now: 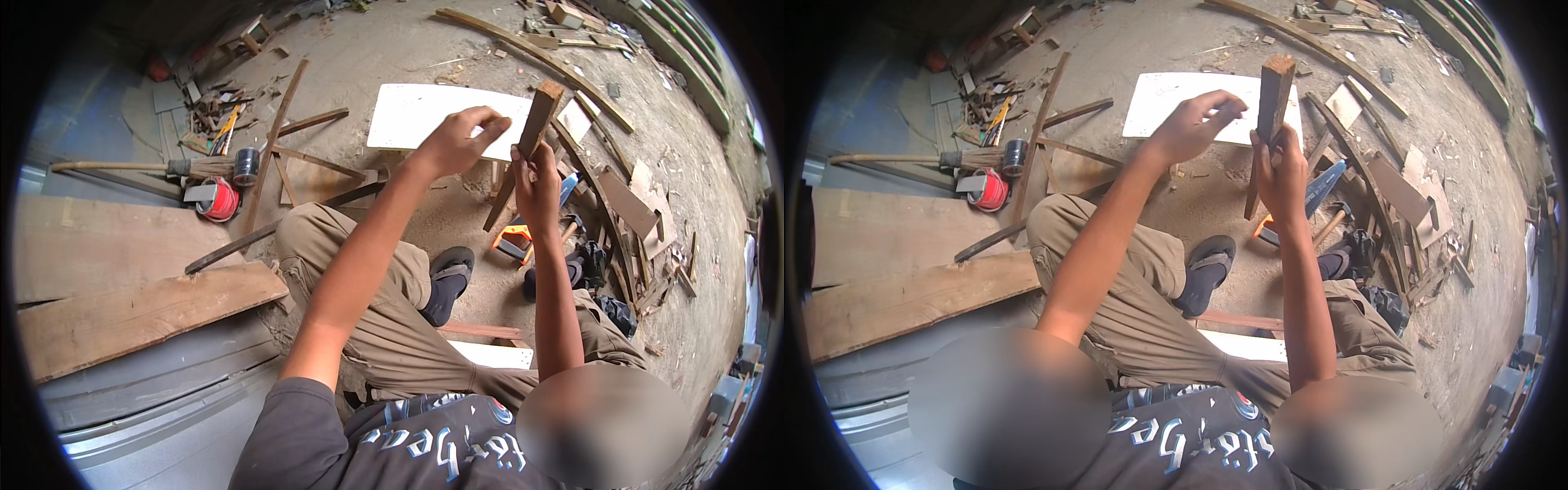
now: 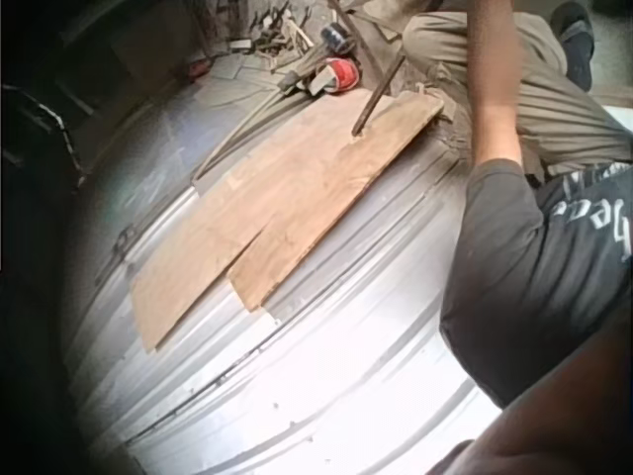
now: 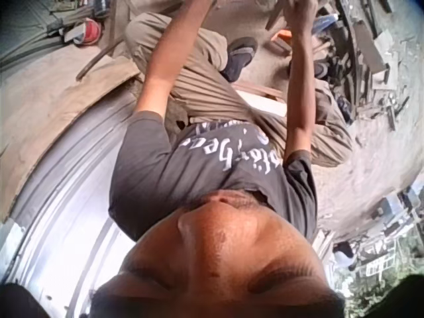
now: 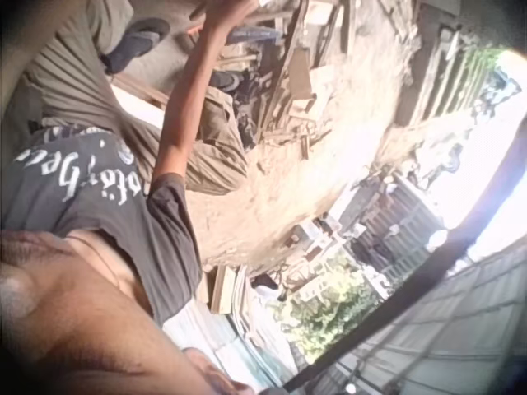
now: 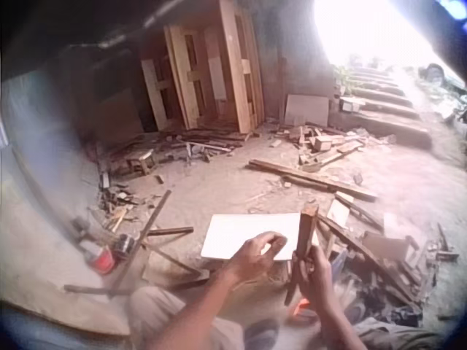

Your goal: The person sits on the ground and uses a hand saw to cut a wooden plank resting on a small white board. They then use a hammer to split the cut piece further and continue sawing another plank.

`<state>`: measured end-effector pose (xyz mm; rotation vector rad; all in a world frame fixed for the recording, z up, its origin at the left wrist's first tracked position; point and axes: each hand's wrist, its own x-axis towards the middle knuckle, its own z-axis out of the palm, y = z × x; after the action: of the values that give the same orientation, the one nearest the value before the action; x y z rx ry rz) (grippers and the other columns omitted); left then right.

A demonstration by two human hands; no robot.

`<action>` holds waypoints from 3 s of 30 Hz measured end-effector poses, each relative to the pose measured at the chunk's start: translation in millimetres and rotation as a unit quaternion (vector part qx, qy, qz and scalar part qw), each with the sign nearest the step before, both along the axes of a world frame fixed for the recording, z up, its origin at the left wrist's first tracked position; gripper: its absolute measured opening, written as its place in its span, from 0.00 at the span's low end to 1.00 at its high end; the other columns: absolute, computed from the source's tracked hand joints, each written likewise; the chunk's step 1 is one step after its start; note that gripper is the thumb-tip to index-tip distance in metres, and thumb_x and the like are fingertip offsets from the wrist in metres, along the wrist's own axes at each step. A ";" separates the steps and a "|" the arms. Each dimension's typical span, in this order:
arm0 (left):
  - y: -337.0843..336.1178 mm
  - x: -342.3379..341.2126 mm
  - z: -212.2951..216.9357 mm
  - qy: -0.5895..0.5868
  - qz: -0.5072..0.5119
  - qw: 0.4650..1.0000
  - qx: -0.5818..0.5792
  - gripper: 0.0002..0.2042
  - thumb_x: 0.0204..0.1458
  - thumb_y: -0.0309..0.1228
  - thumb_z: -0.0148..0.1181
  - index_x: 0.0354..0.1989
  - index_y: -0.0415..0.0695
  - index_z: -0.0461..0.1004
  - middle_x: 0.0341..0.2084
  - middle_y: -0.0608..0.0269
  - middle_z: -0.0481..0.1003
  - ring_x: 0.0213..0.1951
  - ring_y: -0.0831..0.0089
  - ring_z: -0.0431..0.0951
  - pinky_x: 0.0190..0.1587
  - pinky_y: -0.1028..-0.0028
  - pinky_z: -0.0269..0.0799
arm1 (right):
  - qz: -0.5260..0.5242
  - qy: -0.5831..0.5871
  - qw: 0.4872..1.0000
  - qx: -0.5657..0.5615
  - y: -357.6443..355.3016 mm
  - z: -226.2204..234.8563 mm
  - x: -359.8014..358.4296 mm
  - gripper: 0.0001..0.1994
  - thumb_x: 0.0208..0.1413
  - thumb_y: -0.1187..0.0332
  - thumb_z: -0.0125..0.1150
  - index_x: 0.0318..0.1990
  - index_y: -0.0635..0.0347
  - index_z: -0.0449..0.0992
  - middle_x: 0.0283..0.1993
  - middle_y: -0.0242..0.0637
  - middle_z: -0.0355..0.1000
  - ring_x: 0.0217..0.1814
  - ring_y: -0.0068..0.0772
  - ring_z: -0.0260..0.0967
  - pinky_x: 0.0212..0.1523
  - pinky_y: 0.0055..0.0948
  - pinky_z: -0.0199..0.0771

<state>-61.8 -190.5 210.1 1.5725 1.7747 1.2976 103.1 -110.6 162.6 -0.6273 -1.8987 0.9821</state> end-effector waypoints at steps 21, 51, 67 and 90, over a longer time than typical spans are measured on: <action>-242.2 -166.2 -262.5 -0.445 0.745 0.474 -0.149 0.27 0.54 0.40 0.58 0.54 0.27 0.67 0.53 0.42 0.72 0.54 0.52 0.73 0.53 0.60 0.72 | 0.150 -0.078 0.986 0.009 -59.0 -62.8 -69.9 0.18 0.61 0.75 0.57 0.57 0.65 0.65 0.41 0.51 0.75 0.42 0.48 0.76 0.42 0.37 0.73; -119.4 -298.0 -249.3 -0.186 0.818 0.542 -0.044 0.29 0.65 0.49 0.42 0.44 0.27 0.69 0.38 0.36 0.76 0.41 0.42 0.78 0.40 0.52 0.77 | 0.108 -0.017 0.984 -0.139 22.1 -58.0 -30.6 0.12 0.64 0.74 0.53 0.53 0.61 0.61 0.44 0.34 0.66 0.48 0.24 0.66 0.52 0.27 0.65; -115.4 -227.5 -2.1 0.226 0.581 0.763 0.169 0.22 0.64 0.47 0.50 0.33 0.35 0.69 0.22 0.43 0.75 0.28 0.43 0.76 0.28 0.55 0.68 | 0.030 0.114 0.990 -0.074 23.4 125.3 22.0 0.11 0.61 0.65 0.62 0.43 0.65 0.76 0.22 0.24 0.67 0.22 0.13 0.61 0.22 0.19 0.59; -26.1 -3.1 39.2 0.672 0.035 0.729 0.125 0.16 0.51 0.37 0.62 0.44 0.40 0.73 0.27 0.64 0.76 0.27 0.74 0.79 0.26 0.76 0.74 | 0.053 0.016 0.995 -0.085 49.8 48.6 76.5 0.24 0.60 0.69 0.62 0.62 0.67 0.64 0.53 0.46 0.74 0.56 0.35 0.72 0.57 0.34 0.71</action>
<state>-64.9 -216.6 249.4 3.0482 2.3886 0.1973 179.7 -60.8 211.2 -0.6091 -1.8501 1.2241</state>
